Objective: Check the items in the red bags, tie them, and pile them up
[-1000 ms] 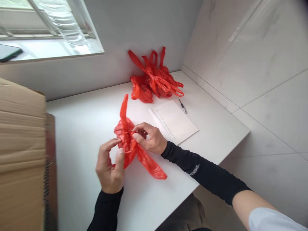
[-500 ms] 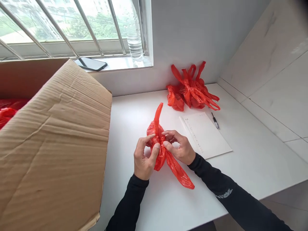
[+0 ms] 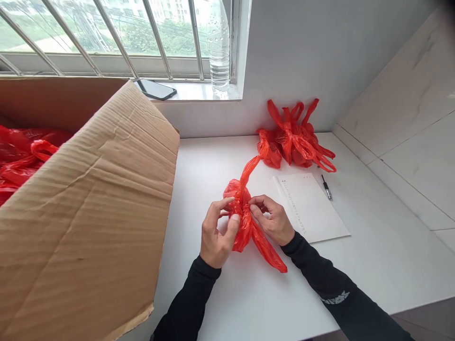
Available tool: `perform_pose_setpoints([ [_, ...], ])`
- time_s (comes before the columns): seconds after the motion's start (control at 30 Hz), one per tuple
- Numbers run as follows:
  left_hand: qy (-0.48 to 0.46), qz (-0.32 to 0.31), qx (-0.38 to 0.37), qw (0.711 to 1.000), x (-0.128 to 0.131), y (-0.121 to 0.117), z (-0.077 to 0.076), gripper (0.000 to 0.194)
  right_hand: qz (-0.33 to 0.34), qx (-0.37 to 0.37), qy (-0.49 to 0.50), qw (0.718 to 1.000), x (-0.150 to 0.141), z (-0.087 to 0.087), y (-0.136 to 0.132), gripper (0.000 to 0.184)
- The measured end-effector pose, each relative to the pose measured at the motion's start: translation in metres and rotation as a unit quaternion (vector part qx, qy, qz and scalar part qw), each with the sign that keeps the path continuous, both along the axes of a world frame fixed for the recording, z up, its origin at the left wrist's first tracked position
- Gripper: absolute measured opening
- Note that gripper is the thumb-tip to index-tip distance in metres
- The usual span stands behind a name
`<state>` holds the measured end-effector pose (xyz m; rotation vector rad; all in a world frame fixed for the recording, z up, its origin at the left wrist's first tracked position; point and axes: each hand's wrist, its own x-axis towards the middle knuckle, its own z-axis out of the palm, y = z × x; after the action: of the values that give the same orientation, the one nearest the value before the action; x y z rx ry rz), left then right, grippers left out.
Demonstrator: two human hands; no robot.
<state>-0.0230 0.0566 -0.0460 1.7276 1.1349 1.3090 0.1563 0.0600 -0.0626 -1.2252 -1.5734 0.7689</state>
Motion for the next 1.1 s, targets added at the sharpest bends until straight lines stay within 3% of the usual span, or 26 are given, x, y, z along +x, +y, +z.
perform_pose_setpoints([
  [0.07,0.036,-0.024,0.013,0.999,0.002,-0.003,0.002,0.054,-0.022,0.019,-0.010,1.000,0.000,0.000,0.000,0.011],
  [0.13,0.062,-0.026,0.039,0.997,0.003,-0.004,0.001,0.061,-0.051,0.042,-0.019,0.998,0.000,0.002,0.000,0.010],
  [0.4,0.043,0.060,0.058,0.996,-0.010,0.008,-0.005,0.027,-0.099,0.092,-0.010,0.991,-0.003,0.009,-0.004,0.008],
  [0.63,0.107,0.062,0.134,0.983,-0.004,0.002,0.003,0.035,-0.079,0.078,0.001,0.994,-0.006,0.010,-0.008,0.008],
  [0.77,0.110,0.083,0.144,0.980,-0.001,0.003,0.005,0.008,-0.073,0.066,-0.002,0.995,-0.005,0.012,-0.008,0.006],
  [0.97,0.042,0.181,0.102,0.977,-0.024,0.016,0.002,0.004,-0.145,0.050,0.035,0.988,0.011,0.006,0.001,0.010],
  [1.1,0.037,0.154,0.094,0.983,-0.024,0.013,0.005,0.014,-0.134,0.046,0.047,0.989,0.011,0.004,0.001,0.020],
])
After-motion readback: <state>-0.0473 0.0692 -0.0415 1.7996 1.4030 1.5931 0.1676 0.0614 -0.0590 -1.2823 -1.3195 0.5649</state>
